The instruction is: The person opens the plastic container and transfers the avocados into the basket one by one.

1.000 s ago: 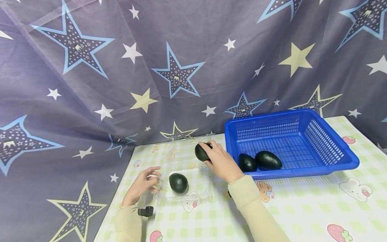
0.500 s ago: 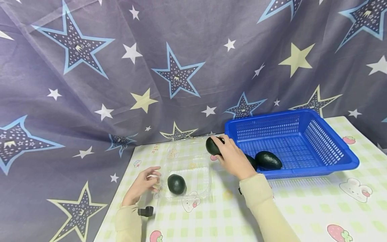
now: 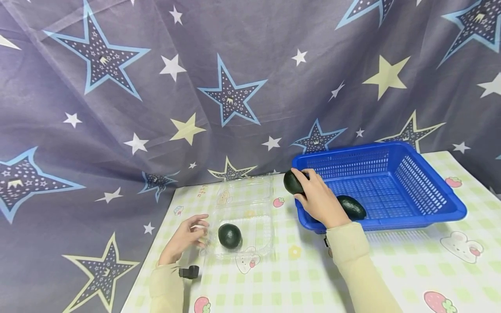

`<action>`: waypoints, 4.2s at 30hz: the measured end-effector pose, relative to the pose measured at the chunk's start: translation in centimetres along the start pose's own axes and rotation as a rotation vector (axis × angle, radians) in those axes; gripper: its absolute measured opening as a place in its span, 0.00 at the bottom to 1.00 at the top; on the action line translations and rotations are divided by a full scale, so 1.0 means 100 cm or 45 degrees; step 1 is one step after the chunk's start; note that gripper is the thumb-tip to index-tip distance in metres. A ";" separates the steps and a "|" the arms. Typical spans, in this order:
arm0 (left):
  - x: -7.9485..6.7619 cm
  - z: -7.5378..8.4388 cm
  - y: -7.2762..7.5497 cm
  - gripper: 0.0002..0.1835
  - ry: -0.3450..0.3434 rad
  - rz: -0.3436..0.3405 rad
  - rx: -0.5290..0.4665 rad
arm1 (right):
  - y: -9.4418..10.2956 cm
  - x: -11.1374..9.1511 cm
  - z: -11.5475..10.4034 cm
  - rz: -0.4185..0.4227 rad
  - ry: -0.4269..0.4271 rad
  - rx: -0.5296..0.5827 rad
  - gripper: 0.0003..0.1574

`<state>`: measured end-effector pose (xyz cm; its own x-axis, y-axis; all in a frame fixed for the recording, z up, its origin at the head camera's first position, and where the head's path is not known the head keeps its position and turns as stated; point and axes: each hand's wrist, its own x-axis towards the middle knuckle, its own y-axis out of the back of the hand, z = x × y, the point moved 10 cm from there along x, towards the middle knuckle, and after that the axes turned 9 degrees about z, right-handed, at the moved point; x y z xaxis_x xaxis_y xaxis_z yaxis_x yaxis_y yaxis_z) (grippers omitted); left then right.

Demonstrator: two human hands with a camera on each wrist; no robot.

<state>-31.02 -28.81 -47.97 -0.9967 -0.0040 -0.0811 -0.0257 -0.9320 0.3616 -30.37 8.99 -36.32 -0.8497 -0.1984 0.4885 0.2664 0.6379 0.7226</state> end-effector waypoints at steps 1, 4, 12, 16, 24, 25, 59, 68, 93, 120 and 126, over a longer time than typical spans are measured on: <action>0.000 0.000 0.000 0.31 0.001 0.000 0.001 | 0.001 0.000 0.002 -0.002 -0.011 -0.003 0.44; -0.001 0.001 -0.001 0.31 0.002 -0.004 0.002 | 0.004 -0.001 0.004 0.000 -0.030 -0.004 0.44; -0.001 0.001 -0.001 0.31 0.002 -0.015 -0.024 | 0.012 -0.006 0.018 0.002 -0.097 -0.006 0.43; -0.001 0.001 -0.001 0.31 0.012 -0.011 -0.027 | 0.011 -0.009 0.028 -0.026 -0.134 -0.020 0.43; -0.002 0.000 0.000 0.30 0.011 -0.005 -0.025 | 0.008 -0.012 0.037 -0.062 -0.168 -0.026 0.43; -0.002 0.000 0.000 0.30 0.011 -0.005 -0.025 | 0.007 -0.012 0.038 -0.066 -0.170 -0.025 0.44; -0.001 0.002 -0.001 0.31 -0.002 -0.019 -0.014 | -0.016 -0.018 0.063 -0.154 -0.291 -0.097 0.30; -0.001 0.000 0.000 0.31 -0.002 -0.013 -0.013 | -0.012 -0.015 0.055 -0.158 -0.346 -0.087 0.38; 0.000 0.000 0.001 0.31 -0.020 0.005 0.011 | -0.037 0.007 -0.042 0.120 0.004 0.007 0.31; -0.002 0.000 -0.003 0.32 0.040 -0.016 -0.058 | -0.128 -0.008 -0.127 -0.122 0.163 0.123 0.35; -0.002 -0.001 -0.001 0.32 0.049 -0.005 -0.059 | -0.155 -0.013 -0.133 -0.234 0.152 0.116 0.39</action>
<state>-30.86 -28.71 -48.07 -0.9929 -0.0133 -0.1181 -0.0251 -0.9478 0.3178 -27.32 -10.50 -41.66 -0.8190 -0.4005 0.4110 0.0656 0.6462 0.7604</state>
